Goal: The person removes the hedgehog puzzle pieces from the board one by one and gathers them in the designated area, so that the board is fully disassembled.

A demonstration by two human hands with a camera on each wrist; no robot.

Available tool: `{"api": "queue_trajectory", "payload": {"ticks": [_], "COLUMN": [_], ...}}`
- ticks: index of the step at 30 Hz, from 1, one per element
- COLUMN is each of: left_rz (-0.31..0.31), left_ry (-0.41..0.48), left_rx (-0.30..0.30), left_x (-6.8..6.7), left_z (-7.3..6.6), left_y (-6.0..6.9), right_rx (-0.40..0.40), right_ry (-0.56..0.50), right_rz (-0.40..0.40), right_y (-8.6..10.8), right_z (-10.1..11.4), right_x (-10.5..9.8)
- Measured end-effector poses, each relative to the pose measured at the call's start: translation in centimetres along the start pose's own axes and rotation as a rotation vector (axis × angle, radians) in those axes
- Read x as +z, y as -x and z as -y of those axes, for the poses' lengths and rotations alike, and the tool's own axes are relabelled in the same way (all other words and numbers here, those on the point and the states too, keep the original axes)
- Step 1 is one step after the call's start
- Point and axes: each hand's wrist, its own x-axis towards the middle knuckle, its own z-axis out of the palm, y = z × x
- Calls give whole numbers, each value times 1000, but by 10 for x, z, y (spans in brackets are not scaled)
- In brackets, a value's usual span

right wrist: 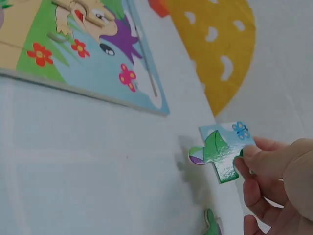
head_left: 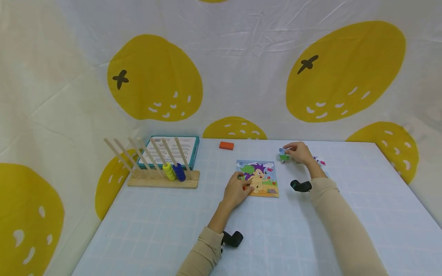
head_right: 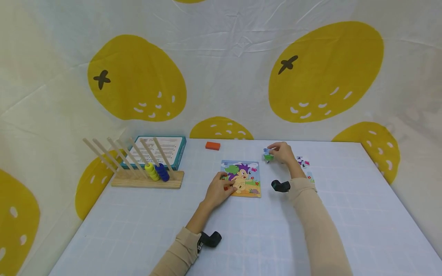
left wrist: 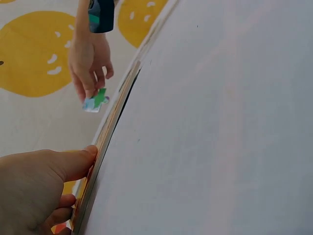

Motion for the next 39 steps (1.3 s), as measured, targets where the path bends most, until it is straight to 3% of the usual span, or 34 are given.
{"api": "queue_trajectory", "payload": {"ticks": [7,14,21,33,39], "left_rz": [-44,-3,4,10,-9], "left_ry": [39,26,26,31,29], "left_rx": [35,-9,-28,-24,-1], "left_x": [-1,1,2,0,3], "left_z": [1,0,1,1,2], "left_y": [3,2,2,1,0], "right_rx": [64,119,186,19,65], "right_ry": [112,179,133,146,103], "right_rz": [80,146,211,174,153], "right_y": [-8,-11,-5,-6,-5], "right_z": [-11,-12,-14,-17,-24], "right_x": [3,8,6,12,10]}}
